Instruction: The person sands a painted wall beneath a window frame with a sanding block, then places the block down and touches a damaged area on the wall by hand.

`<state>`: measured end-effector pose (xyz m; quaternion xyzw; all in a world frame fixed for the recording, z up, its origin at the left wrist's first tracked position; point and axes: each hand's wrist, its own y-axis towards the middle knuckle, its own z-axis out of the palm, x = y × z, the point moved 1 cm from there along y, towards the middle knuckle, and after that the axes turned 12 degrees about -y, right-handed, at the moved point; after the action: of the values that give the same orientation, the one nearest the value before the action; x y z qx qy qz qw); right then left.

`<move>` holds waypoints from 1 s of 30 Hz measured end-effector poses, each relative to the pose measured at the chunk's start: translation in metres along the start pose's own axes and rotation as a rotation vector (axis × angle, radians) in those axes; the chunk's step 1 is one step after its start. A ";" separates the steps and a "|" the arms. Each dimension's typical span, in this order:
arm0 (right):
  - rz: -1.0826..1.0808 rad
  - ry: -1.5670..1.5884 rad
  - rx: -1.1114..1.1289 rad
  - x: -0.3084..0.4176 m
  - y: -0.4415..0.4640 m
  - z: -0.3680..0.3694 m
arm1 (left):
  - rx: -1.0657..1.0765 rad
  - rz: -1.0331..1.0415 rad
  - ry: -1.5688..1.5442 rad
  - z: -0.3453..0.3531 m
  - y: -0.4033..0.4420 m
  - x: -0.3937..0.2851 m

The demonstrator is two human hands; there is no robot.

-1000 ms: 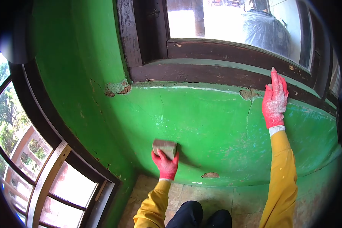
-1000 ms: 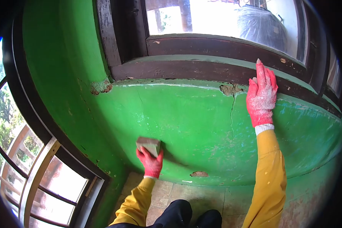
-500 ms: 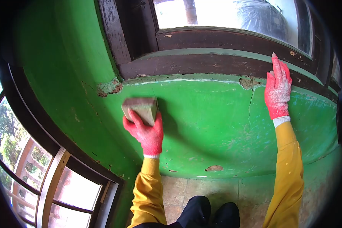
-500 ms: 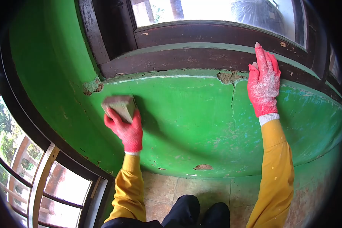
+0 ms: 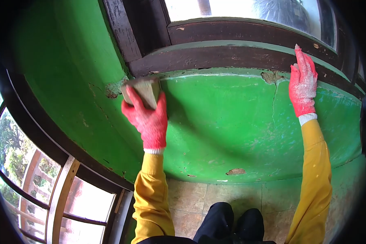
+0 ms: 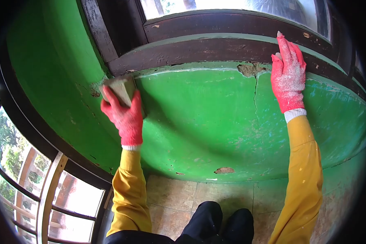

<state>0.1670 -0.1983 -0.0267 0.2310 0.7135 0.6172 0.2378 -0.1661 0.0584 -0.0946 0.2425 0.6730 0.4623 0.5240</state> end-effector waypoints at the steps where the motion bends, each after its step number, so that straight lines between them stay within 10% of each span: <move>1: -0.007 -0.008 -0.010 0.000 0.000 0.000 | -0.014 -0.002 -0.012 0.001 0.004 -0.001; 10: 0.015 0.039 -0.017 0.004 0.001 -0.003 | 0.224 -0.148 0.037 -0.016 -0.237 0.133; 20: 0.010 0.025 -0.036 0.002 -0.002 0.000 | 0.023 0.049 0.001 0.007 0.010 -0.015; 30: 0.035 0.127 -0.038 0.002 0.004 -0.005 | 0.123 0.088 0.040 -0.007 -0.177 0.088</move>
<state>0.1629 -0.2002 -0.0219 0.1995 0.7111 0.6481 0.1856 -0.1737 0.0467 -0.2914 0.2943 0.6992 0.4475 0.4735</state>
